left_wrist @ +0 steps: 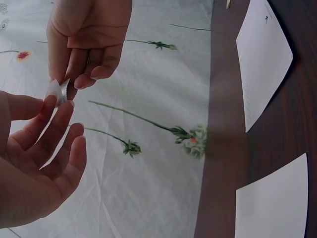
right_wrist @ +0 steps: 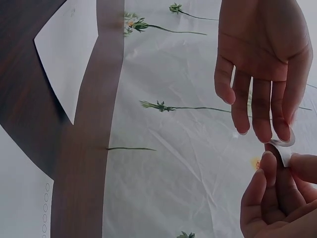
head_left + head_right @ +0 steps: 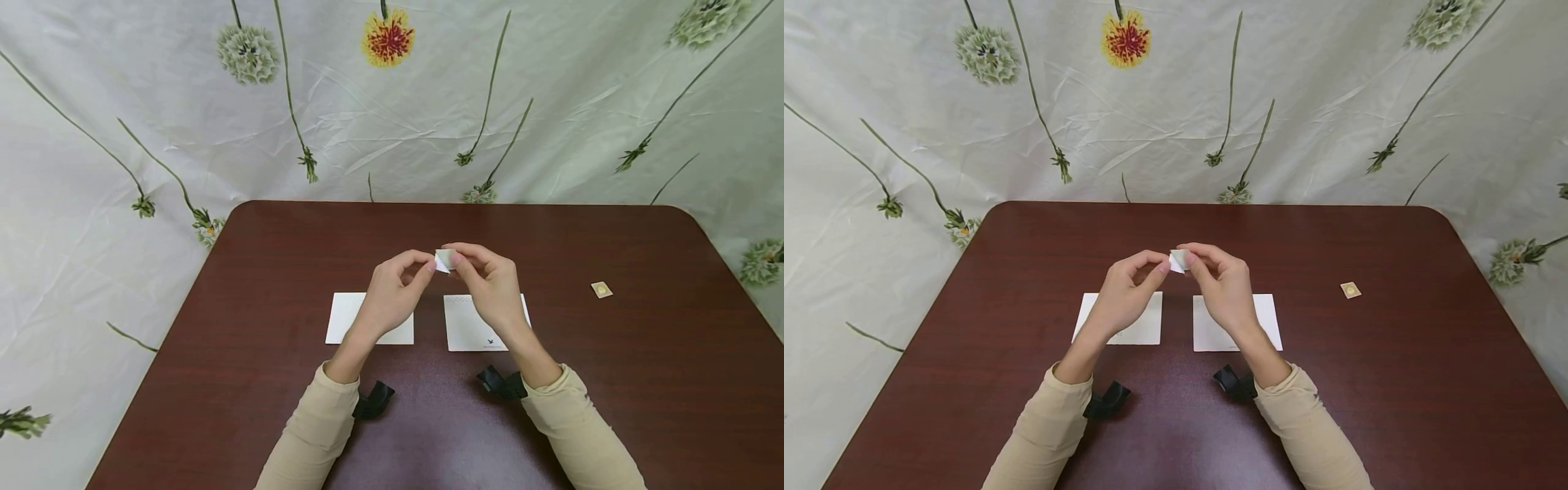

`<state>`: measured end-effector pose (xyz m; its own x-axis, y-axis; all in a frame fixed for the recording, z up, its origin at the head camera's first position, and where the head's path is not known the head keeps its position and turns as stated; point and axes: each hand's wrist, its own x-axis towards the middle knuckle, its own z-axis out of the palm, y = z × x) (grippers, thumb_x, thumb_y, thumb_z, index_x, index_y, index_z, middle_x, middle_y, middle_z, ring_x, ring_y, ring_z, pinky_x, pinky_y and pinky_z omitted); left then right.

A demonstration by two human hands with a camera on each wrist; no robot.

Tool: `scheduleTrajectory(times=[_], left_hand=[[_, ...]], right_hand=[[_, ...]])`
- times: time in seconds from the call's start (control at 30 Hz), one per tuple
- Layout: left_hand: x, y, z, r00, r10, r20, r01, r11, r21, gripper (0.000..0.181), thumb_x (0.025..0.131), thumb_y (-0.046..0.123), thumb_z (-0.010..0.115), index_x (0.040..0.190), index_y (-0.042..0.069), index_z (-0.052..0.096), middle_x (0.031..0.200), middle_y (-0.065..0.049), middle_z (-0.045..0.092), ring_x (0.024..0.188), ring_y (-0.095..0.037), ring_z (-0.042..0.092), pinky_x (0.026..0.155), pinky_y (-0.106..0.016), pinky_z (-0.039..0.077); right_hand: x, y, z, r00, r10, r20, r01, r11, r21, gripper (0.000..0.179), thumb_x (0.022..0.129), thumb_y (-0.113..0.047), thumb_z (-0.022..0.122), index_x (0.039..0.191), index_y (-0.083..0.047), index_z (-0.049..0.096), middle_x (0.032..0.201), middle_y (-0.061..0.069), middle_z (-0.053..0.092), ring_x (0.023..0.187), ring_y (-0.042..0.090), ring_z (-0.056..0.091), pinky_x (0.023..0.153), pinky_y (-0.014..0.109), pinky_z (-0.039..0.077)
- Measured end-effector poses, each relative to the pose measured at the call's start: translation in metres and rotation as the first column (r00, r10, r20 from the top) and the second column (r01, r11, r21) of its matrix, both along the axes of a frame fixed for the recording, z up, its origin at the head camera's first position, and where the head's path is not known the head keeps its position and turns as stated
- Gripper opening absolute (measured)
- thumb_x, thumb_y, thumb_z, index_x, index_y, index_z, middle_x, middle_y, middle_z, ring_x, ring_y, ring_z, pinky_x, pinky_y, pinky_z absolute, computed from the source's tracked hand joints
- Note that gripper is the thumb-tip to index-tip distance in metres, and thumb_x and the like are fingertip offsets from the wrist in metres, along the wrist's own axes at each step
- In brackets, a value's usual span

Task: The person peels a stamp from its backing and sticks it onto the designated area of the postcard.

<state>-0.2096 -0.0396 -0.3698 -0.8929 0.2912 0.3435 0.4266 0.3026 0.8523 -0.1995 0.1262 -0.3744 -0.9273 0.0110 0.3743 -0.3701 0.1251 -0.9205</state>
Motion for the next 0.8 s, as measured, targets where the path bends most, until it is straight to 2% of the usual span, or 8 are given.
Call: scheduleTrajectory(times=[0.2, 0.5, 0.8], left_hand=[[0.0001, 0.0000, 0.0001, 1.000, -0.015, 0.002, 0.015, 1.000, 0.012, 0.015, 0.095, 0.011, 0.058, 0.101, 0.002, 0.068, 0.094, -0.006, 0.067, 0.080, -0.022, 0.060, 0.068, -0.031, 0.050], [0.0000, 0.0003, -0.0001, 1.000, -0.018, 0.014, 0.018, 1.000, 0.015, 0.015, 0.095, 0.011, 0.058, 0.102, 0.003, 0.068, 0.096, -0.005, 0.067, 0.078, -0.014, 0.059, 0.069, -0.036, 0.051], [-0.0005, -0.0003, 0.0002, 1.000, -0.015, 0.014, 0.015, 1.000, 0.005, 0.015, 0.095, 0.011, 0.058, 0.102, 0.003, 0.069, 0.093, -0.004, 0.066, 0.076, -0.018, 0.058, 0.067, -0.031, 0.049]], right_hand=[[-0.0004, 0.0016, 0.0014, 0.999, 0.011, 0.039, -0.010, 0.999, -0.042, 0.020, 0.093, -0.004, 0.060, 0.109, 0.006, 0.067, 0.100, 0.017, 0.069, 0.077, 0.010, 0.063, 0.073, 0.025, 0.053], [-0.0004, 0.0037, 0.0021, 0.997, 0.021, 0.073, -0.015, 0.997, -0.081, 0.021, 0.094, -0.006, 0.060, 0.110, 0.007, 0.066, 0.097, 0.013, 0.070, 0.074, 0.012, 0.063, 0.073, 0.026, 0.053], [-0.0011, 0.0039, 0.0036, 0.996, 0.011, 0.087, -0.002, 0.994, -0.105, 0.021, 0.094, -0.005, 0.060, 0.110, 0.007, 0.066, 0.096, 0.006, 0.070, 0.071, 0.014, 0.063, 0.072, 0.027, 0.053]])
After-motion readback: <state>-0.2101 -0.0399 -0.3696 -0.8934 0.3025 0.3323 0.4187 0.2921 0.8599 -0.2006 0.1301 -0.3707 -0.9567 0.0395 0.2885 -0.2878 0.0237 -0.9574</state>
